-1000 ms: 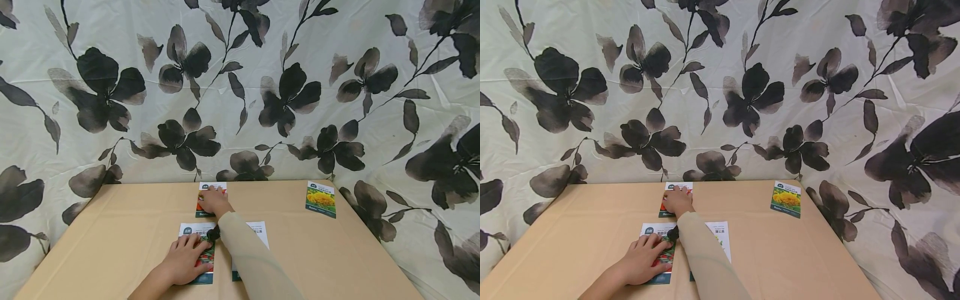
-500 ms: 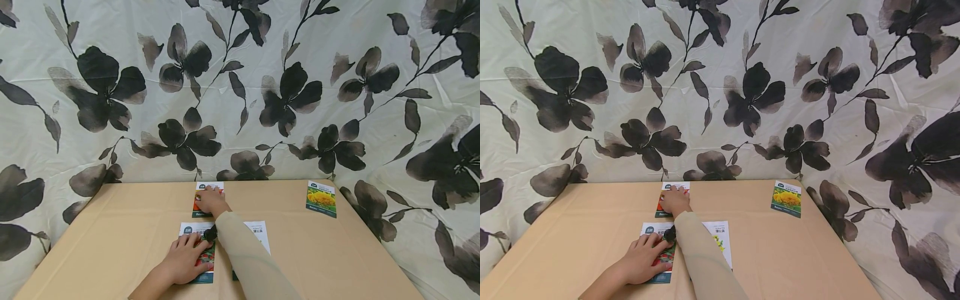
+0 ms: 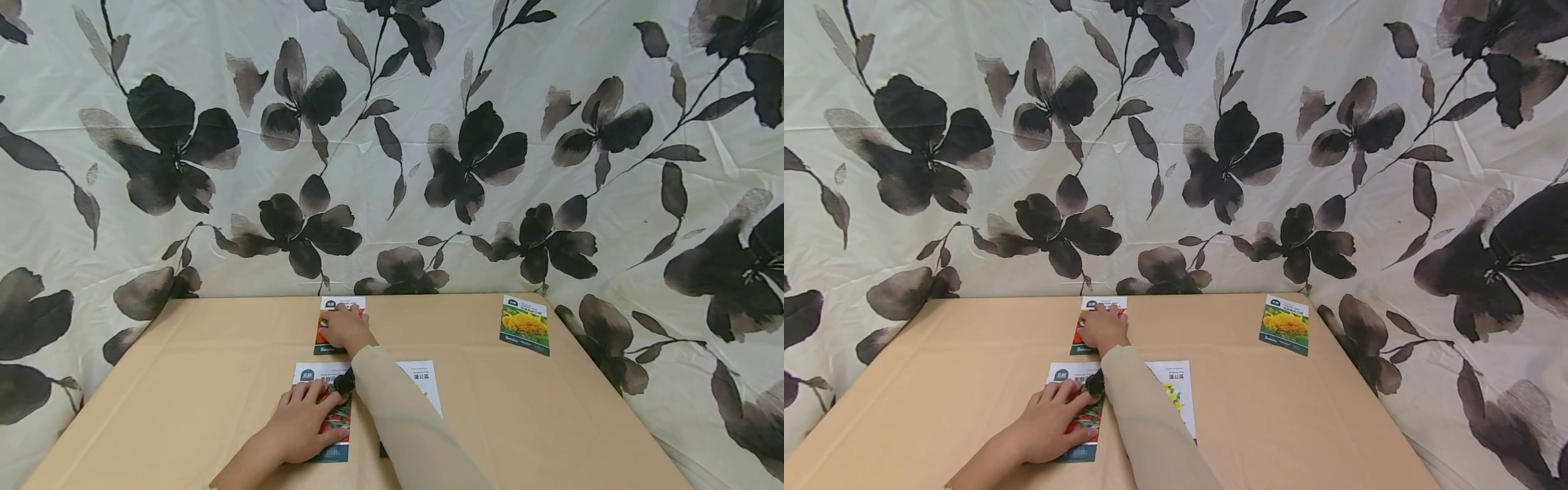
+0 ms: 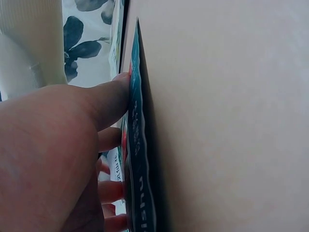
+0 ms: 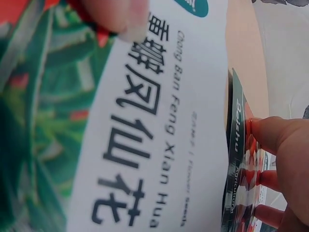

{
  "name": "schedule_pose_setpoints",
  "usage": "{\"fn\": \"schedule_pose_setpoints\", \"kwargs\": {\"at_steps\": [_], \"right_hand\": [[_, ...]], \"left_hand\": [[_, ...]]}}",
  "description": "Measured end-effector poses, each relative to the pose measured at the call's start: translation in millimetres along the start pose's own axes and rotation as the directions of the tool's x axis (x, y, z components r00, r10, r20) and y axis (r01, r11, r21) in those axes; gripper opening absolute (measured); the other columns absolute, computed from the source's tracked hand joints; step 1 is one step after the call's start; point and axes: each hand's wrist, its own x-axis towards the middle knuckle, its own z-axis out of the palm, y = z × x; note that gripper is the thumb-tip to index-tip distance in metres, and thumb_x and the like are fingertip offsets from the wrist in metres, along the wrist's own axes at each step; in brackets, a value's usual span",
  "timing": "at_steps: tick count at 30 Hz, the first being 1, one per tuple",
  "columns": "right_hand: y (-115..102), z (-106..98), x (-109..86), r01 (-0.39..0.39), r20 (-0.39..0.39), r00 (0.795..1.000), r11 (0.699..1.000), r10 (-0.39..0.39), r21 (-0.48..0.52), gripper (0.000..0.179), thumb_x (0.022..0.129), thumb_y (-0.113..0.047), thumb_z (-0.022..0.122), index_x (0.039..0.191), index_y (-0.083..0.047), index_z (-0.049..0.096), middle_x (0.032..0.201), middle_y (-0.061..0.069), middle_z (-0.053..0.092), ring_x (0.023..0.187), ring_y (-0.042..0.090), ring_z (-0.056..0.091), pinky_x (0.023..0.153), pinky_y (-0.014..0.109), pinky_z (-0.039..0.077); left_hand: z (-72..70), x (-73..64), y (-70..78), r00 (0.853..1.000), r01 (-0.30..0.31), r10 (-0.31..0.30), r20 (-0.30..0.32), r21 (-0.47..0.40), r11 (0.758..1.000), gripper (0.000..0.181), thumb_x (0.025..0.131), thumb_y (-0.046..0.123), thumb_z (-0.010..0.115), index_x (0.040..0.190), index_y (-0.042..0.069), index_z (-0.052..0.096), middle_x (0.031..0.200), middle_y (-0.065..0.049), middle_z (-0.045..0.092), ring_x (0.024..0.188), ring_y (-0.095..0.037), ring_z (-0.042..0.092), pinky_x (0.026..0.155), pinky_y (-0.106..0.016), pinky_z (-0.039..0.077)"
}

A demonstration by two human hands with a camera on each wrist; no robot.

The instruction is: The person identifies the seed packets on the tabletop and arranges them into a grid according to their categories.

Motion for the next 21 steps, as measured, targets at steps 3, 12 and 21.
{"fn": "schedule_pose_setpoints", "kwargs": {"at_steps": [3,12,21], "right_hand": [[0.0,1.4,0.8,0.001,-0.002,1.000,1.000,-0.001,-0.003,0.045,0.102,-0.053,0.055,0.146,-0.046,0.054,0.154,-0.005,0.047,0.142,0.027,0.041,0.117,0.055,0.035],[1.3,2.5,1.7,0.033,-0.005,0.999,0.999,-0.033,-0.007,0.046,0.102,-0.055,0.053,0.147,-0.046,0.053,0.155,-0.004,0.047,0.142,0.027,0.042,0.117,0.057,0.034],[1.2,-3.6,-6.4,0.082,0.018,0.996,0.997,-0.082,-0.007,0.047,0.102,-0.055,0.052,0.148,-0.046,0.051,0.156,-0.005,0.045,0.144,0.028,0.040,0.117,0.056,0.033]], "left_hand": [[-2.5,-0.6,1.6,1.000,0.001,-0.001,0.002,0.003,1.000,0.058,0.091,0.066,0.063,0.135,0.027,0.063,0.140,-0.012,0.051,0.128,-0.039,0.043,0.100,-0.070,0.037],[-7.7,-0.9,4.8,0.999,0.023,-0.023,0.029,0.012,1.000,0.059,0.090,0.064,0.066,0.135,0.027,0.063,0.141,-0.012,0.051,0.128,-0.038,0.043,0.100,-0.069,0.037],[-0.3,-1.3,2.1,1.000,-0.005,0.005,-0.013,0.026,1.000,0.059,0.090,0.067,0.064,0.134,0.027,0.063,0.138,-0.012,0.052,0.125,-0.038,0.043,0.097,-0.068,0.038]]}}
